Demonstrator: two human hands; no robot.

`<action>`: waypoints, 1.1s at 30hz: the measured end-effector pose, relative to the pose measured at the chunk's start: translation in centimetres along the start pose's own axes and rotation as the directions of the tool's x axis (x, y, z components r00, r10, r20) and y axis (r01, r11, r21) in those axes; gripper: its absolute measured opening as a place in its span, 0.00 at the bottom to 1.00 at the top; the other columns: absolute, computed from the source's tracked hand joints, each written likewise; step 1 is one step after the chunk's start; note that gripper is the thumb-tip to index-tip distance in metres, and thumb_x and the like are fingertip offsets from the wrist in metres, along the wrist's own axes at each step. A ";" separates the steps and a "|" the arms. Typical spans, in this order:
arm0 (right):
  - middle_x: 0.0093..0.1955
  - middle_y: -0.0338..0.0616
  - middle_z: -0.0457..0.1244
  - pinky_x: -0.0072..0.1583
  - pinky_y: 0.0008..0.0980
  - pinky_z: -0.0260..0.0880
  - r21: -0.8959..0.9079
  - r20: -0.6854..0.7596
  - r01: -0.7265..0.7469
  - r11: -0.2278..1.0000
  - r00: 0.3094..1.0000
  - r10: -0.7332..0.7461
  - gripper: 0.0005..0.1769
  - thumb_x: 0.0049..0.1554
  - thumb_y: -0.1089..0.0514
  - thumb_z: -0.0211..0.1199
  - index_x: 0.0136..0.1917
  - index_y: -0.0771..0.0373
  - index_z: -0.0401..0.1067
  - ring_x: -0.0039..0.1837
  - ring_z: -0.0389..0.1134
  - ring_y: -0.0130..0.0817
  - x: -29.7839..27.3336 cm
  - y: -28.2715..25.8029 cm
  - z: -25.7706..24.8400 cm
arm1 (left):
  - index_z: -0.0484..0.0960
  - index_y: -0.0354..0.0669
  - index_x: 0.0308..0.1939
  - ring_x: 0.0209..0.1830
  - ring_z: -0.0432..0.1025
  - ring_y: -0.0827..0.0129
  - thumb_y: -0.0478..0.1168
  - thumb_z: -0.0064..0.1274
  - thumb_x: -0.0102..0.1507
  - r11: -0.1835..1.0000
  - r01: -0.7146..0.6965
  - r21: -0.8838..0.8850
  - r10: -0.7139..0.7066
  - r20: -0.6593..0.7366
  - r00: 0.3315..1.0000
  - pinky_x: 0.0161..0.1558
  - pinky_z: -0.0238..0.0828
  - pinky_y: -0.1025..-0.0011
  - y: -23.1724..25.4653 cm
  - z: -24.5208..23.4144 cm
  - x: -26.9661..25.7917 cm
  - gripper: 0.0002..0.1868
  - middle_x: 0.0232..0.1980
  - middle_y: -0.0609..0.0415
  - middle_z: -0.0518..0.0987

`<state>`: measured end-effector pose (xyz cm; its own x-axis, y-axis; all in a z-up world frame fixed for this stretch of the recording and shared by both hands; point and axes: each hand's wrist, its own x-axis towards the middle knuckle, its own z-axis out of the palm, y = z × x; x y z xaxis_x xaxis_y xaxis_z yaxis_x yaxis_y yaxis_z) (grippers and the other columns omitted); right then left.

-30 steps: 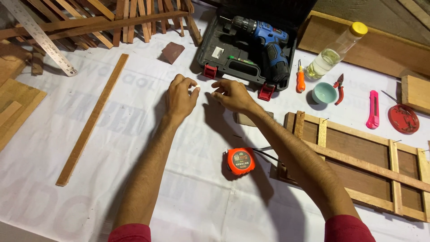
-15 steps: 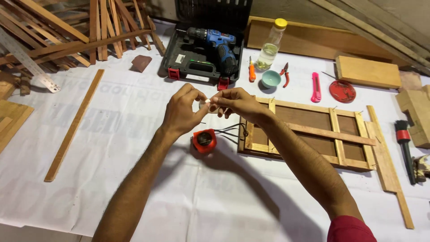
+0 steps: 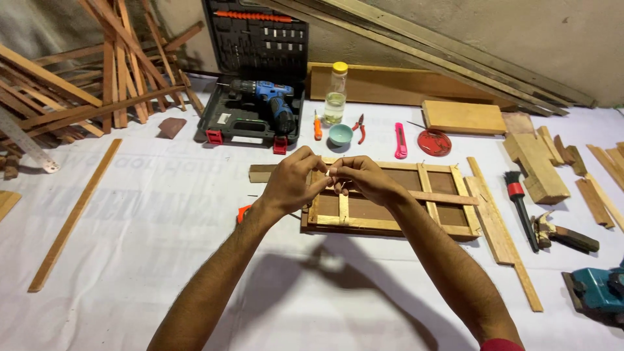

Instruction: The person assembles a wooden frame on a workbench: they sand a small block, position thin wood strips across a framed panel, hammer nails to secure them, measure the frame with a tape measure, and mark a strip. They then sort through a pile of wood strips, picking up and examining pieces.

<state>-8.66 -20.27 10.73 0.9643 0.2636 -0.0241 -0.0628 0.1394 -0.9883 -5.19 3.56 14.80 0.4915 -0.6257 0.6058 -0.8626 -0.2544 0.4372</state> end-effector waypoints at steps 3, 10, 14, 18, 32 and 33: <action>0.42 0.42 0.69 0.41 0.24 0.69 -0.014 -0.036 0.012 1.000 0.999 -0.013 0.10 0.64 0.57 0.62 0.49 0.67 0.76 0.40 0.69 0.24 -2.2 -0.3 -1.7 | 0.82 0.42 0.38 0.38 0.77 0.64 0.44 0.66 0.60 1.000 -0.019 -0.010 0.019 0.009 1.000 0.39 0.76 0.65 1.0 2.2 1.0 0.12 0.40 0.53 0.77; 0.43 0.40 0.70 0.43 0.22 0.70 -0.107 -0.207 0.003 0.994 0.978 -0.025 0.07 0.61 0.60 0.62 0.50 0.66 0.76 0.41 0.68 0.22 -6.2 0.1 -5.2 | 0.83 0.42 0.42 0.44 0.77 0.57 0.46 0.68 0.59 0.998 -0.036 -0.046 0.040 0.090 0.995 0.45 0.75 0.60 1.3 5.2 1.9 0.16 0.43 0.51 0.78; 0.43 0.40 0.69 0.44 0.22 0.70 -0.360 -0.319 -0.020 0.933 0.942 -0.103 0.07 0.60 0.61 0.66 0.50 0.66 0.76 0.42 0.68 0.21 -7.3 2.0 -7.6 | 0.83 0.42 0.45 0.49 0.76 0.56 0.46 0.68 0.58 0.999 0.048 -0.007 -0.046 0.164 0.985 0.50 0.74 0.58 -1.0 7.4 1.2 0.17 0.47 0.50 0.79; 0.42 0.40 0.71 0.44 0.24 0.73 -0.587 -0.416 -0.152 0.795 0.899 -0.135 0.10 0.57 0.58 0.69 0.50 0.65 0.78 0.42 0.70 0.22 -7.8 2.9 -8.2 | 0.83 0.42 0.47 0.52 0.75 0.56 0.44 0.67 0.59 0.987 0.152 0.043 -0.158 0.212 0.964 0.54 0.73 0.59 -3.1 9.6 0.1 0.16 0.49 0.49 0.79; 0.45 0.41 0.73 0.38 0.30 0.74 -0.577 -0.474 -0.333 0.746 0.880 0.026 0.16 0.59 0.51 0.67 0.55 0.63 0.78 0.41 0.73 0.27 -7.3 2.6 -7.9 | 0.84 0.37 0.45 0.47 0.73 0.62 0.40 0.64 0.63 0.971 0.228 -0.070 -0.212 0.185 0.960 0.49 0.76 0.66 -3.9 16.1 0.5 0.11 0.43 0.50 0.74; 0.45 0.40 0.73 0.35 0.29 0.74 -0.541 -0.482 -0.356 0.762 0.874 0.066 0.16 0.60 0.51 0.66 0.55 0.63 0.78 0.39 0.72 0.27 -7.3 2.6 -8.0 | 0.85 0.37 0.43 0.47 0.73 0.62 0.39 0.64 0.62 0.962 0.255 -0.095 -0.236 0.176 0.956 0.49 0.76 0.66 -3.6 16.0 0.4 0.10 0.43 0.51 0.74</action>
<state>-13.80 -29.43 7.10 0.9623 -0.2204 -0.1594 -0.2522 -0.5039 -0.8261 -3.75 -7.56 2.88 0.6521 -0.6677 0.3590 -0.6935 -0.3341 0.6383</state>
